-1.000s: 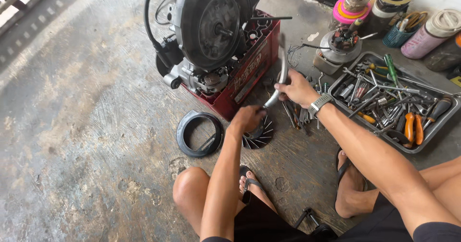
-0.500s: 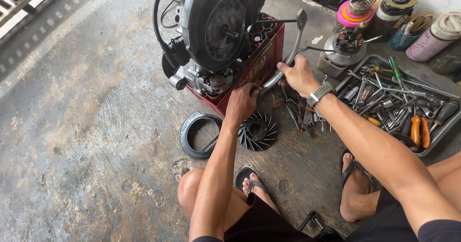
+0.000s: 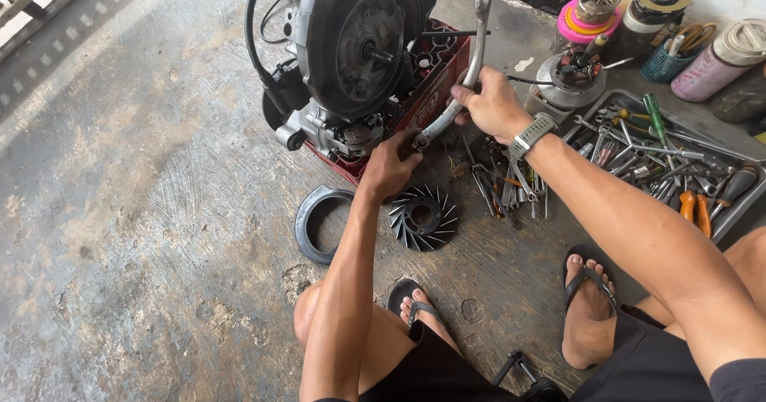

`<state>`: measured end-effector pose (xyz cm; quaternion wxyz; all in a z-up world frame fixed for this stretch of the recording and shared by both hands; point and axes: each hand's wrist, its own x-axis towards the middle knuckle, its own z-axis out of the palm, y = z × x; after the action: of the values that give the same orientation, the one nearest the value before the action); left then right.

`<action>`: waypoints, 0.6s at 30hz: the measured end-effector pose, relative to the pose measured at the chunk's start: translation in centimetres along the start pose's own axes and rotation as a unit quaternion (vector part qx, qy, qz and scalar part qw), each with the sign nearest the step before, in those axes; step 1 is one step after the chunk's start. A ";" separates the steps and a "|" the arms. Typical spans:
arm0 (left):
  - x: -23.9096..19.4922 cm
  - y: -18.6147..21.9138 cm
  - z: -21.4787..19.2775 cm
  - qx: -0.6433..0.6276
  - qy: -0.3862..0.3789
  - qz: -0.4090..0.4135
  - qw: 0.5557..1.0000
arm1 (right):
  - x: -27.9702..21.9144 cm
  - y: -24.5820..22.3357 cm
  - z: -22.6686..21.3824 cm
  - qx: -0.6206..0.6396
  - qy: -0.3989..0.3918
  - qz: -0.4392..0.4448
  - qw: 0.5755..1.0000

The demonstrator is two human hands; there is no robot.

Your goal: The person sits on the floor and works on a small engine mounted on a red crate. They use a wrench and screwdriver to loosen and tighten bolts on the engine casing, occasionally adjusting their grip and repositioning the tools.

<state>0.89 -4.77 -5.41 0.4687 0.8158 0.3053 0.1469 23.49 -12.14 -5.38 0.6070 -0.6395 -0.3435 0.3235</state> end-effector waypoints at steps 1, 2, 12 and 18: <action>0.0 0.2 0.0 0.000 0.000 0.000 1.000 | 0.2 0.0 0.1 0.000 0.000 0.000 1.000; -0.1 0.3 0.0 -0.001 0.010 0.008 1.000 | 0.4 0.1 0.1 -0.003 0.003 -0.001 1.000; 0.9 -0.9 1.7 -0.014 0.107 -0.044 0.993 | 2.2 1.9 0.6 -0.009 0.007 -0.002 1.000; 2.0 -1.8 3.0 -0.123 0.167 -0.119 0.971 | 3.9 2.1 1.1 0.019 0.014 0.010 1.000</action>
<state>3.36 -4.89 -8.60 0.5223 0.6734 0.4537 0.2605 24.85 -8.35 -7.52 0.6201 -0.6358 -0.3226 0.3274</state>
